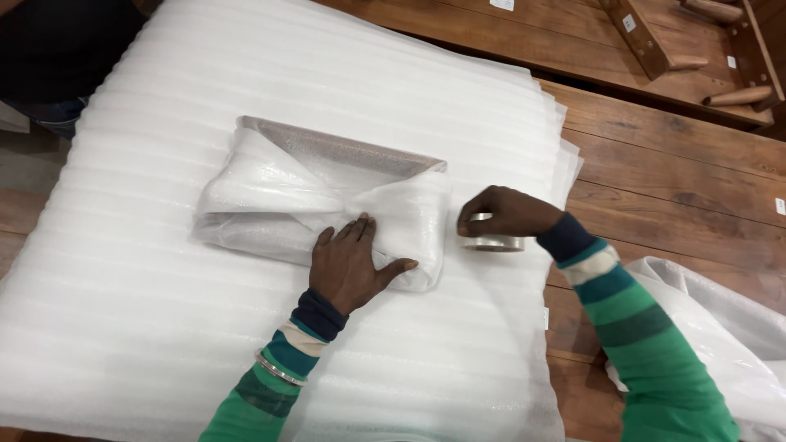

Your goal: The recorder is wrapping wooden table legs in foam sheets and securing them with adhesive tape.

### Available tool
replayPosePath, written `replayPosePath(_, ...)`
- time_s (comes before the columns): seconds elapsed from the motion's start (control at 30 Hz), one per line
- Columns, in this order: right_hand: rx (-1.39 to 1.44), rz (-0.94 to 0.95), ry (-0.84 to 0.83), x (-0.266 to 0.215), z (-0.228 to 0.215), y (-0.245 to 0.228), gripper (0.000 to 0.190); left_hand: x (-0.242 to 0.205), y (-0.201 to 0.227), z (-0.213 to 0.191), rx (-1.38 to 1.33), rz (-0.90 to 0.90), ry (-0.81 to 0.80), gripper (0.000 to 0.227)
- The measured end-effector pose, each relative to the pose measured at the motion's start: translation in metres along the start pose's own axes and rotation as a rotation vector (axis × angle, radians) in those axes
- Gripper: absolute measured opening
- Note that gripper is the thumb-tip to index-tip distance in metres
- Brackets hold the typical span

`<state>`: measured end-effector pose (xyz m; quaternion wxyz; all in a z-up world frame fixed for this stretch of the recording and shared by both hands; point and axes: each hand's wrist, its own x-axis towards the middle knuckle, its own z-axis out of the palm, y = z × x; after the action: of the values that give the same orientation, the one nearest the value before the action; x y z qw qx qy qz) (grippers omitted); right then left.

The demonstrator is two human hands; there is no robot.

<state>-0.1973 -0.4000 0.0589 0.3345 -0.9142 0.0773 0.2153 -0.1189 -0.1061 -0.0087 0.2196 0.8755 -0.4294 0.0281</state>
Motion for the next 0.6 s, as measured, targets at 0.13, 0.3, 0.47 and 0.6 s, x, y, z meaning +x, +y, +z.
replayPosePath(0.13,-0.246,0.122,0.002,0.021,0.011,-0.019,0.032,0.002,0.004,-0.014,-0.004,0.016,-0.002,0.098)
replayPosePath(0.3,-0.304,0.154,0.02,0.022,0.009,-0.011,0.037,0.033,0.043,-0.033,-0.132,0.004,0.007,0.051)
replayPosePath(0.47,0.052,-0.032,-0.032,0.007,-0.002,0.023,0.048,0.108,0.064,0.025,-0.472,0.164,-0.223,0.021)
replayPosePath(0.6,0.046,0.099,0.008,0.003,-0.002,0.016,0.058,0.134,0.083,0.04,-0.313,0.131,-0.46,0.038)
